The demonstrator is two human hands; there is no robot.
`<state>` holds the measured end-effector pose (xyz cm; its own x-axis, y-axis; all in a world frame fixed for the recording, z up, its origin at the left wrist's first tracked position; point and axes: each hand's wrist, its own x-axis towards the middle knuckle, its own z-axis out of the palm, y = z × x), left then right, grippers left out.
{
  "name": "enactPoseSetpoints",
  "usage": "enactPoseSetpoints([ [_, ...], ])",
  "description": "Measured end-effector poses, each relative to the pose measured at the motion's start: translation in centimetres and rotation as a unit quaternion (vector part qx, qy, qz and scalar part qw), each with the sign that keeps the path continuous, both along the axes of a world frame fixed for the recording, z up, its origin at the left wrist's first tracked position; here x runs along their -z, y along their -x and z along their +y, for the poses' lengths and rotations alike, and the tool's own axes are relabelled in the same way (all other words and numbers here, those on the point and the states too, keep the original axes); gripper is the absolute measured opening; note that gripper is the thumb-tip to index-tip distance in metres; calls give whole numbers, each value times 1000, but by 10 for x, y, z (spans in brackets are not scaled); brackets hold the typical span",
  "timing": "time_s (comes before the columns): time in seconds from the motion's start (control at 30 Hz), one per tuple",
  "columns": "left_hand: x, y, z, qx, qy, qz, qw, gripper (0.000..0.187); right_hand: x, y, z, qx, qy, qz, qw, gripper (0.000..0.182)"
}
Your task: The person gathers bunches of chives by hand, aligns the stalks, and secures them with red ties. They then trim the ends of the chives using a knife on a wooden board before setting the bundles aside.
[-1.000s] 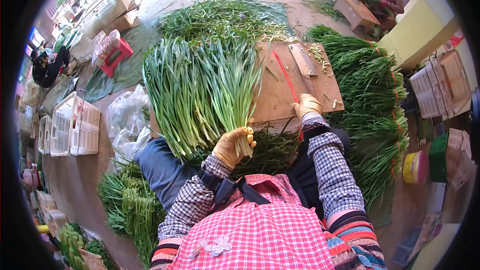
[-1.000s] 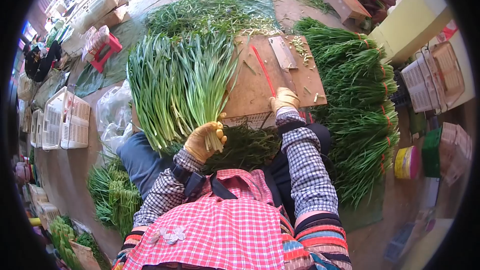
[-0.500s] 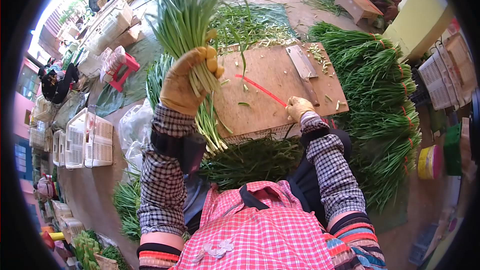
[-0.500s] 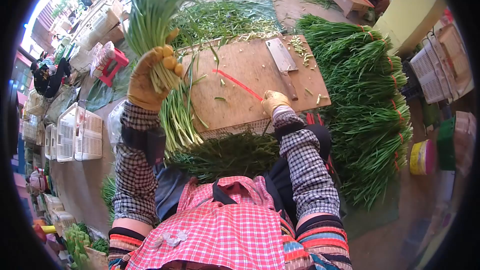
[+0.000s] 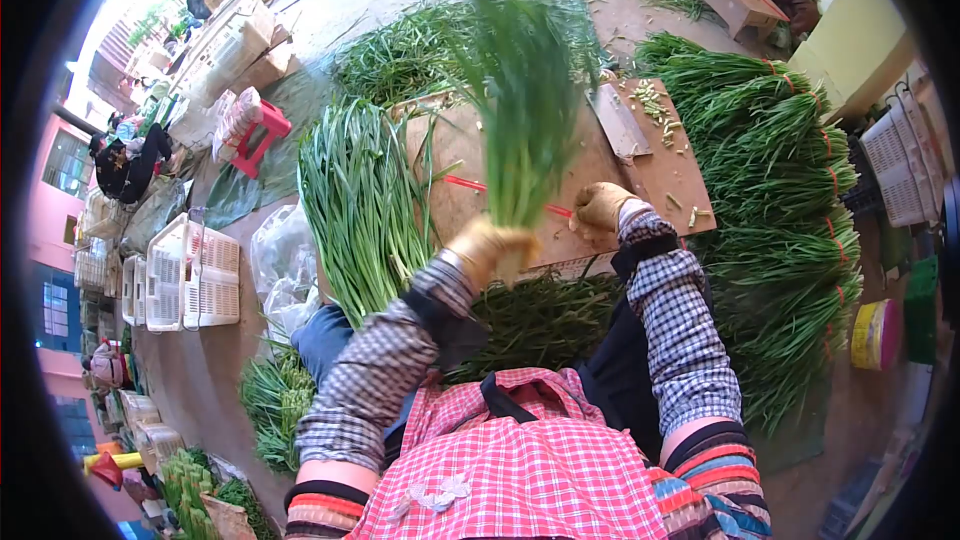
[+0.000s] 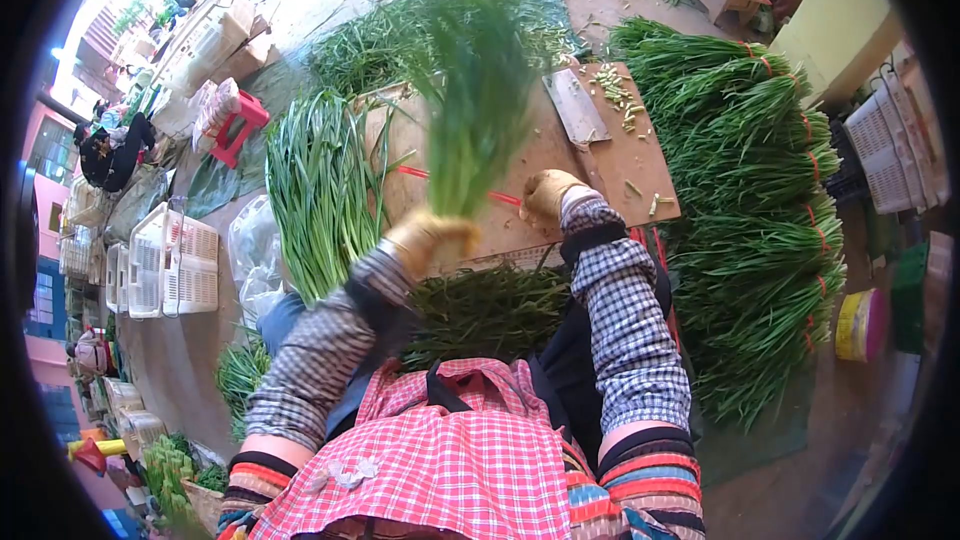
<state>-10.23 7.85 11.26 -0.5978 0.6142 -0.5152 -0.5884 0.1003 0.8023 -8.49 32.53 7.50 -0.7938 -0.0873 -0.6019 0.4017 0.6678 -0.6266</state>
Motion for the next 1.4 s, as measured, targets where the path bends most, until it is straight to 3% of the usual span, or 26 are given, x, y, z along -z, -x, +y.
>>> enactPoseSetpoints([
  [0.07, 43, -34, 10, -23, 27, -17, 999, 25, -8, 2, 0, 44, 19, -61, 997, 19],
  [0.17, 47, -37, 17, -14, 39, -59, 997, 27, -12, 4, 0, 74, 28, -93, 993, 20],
  [0.3, 53, -54, 31, -57, 5, -38, 998, 28, 1, 12, 2, 31, -8, -64, 997, 22],
  [0.4, 57, -64, 43, -107, -12, -43, 993, 27, -12, 8, -3, 57, -108, -68, 990, 24],
  [0.47, 55, -54, 35, 19, 48, 82, 995, 28, -10, 10, 1, -14, -211, -33, 977, 28],
  [0.53, 23, -41, 24, 145, 133, 186, 963, 33, 6, 9, 4, -78, -320, 41, 943, 31],
  [0.57, 18, -33, 19, 209, 224, 154, 939, 45, 8, 9, 6, -46, -294, 19, 954, 32],
  [0.6, 9, -29, 14, 253, 285, 214, 900, 57, 0, 7, 4, -44, -301, 18, 953, 32],
  [0.67, -5, -22, 9, 289, 430, 327, 790, 71, -17, 2, -2, -41, -315, 18, 948, 32],
  [0.73, -13, -17, 3, 280, 461, 372, 755, 79, -19, 0, -4, -40, -325, 28, 944, 33],
  [0.8, -3, -18, -1, 178, 440, 394, 787, 77, -23, -1, -5, -50, -326, 24, 944, 33],
  [0.9, 14, -22, 10, 215, 376, 360, 826, 79, -18, -1, -4, -32, -328, 59, 942, 29],
  [1.07, 29, -37, 45, 189, 407, 354, 821, 77, 15, 11, 5, 95, -282, 303, 905, 19],
  [1.13, 38, -32, 52, 177, 399, 370, 820, 74, 15, 11, 11, 78, -301, 309, 899, 19],
  [1.23, 50, -23, 40, 168, 364, 372, 837, 72, -1, -3, 19, 150, -269, 493, 813, 18],
  [1.27, 56, -22, 35, 165, 376, 364, 836, 72, -13, -13, 20, 192, -289, 468, 812, 20],
  [1.33, 50, -28, 22, 140, 366, 366, 844, 67, -14, -30, 28, 226, -238, 391, 860, 34],
  [1.4, 56, -30, 13, 107, 352, 361, 857, 66, -31, -33, 23, 122, -266, 85, 952, 57],
])
